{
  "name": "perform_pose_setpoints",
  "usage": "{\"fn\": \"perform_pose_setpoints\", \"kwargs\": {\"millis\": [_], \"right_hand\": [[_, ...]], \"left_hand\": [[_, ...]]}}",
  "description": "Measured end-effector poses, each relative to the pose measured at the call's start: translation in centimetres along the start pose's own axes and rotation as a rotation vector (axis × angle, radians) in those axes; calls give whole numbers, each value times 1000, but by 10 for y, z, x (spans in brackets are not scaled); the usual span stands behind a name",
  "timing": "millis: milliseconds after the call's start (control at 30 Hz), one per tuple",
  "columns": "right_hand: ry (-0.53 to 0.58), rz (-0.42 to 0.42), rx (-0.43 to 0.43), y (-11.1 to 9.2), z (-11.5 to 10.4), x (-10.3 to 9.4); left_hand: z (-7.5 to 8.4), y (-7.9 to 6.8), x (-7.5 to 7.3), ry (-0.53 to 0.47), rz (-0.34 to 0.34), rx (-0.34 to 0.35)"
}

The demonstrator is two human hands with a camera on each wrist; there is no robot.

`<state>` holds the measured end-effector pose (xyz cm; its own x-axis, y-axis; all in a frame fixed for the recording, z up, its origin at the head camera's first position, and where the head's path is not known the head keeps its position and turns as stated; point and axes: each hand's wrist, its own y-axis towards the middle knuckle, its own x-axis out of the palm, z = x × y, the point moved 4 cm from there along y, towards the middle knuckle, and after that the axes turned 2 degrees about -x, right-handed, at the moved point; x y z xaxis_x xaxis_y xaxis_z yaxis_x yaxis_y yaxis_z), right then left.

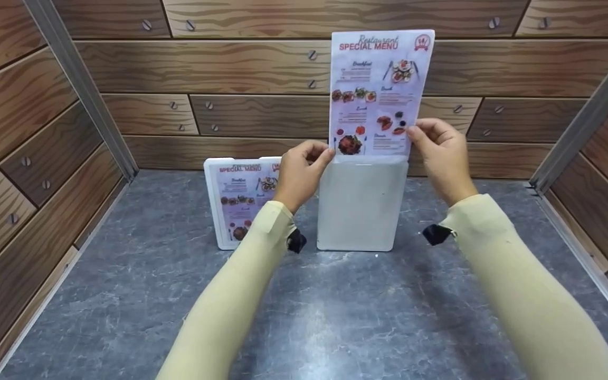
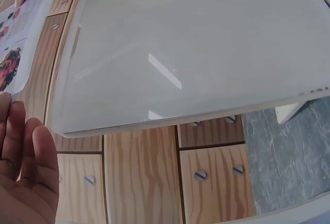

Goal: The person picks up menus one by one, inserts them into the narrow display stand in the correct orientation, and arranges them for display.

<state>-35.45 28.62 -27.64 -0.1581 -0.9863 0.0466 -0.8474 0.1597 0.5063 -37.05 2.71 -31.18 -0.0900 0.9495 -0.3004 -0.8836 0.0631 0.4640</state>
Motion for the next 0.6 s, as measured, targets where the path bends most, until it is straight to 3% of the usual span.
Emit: {"fn": "perform_pose_setpoints", "kwargs": {"millis": [600], "right_hand": [[-82,3,13,16,12,-3]], "left_hand": [[-3,16,6,97,-13,-10]]}}
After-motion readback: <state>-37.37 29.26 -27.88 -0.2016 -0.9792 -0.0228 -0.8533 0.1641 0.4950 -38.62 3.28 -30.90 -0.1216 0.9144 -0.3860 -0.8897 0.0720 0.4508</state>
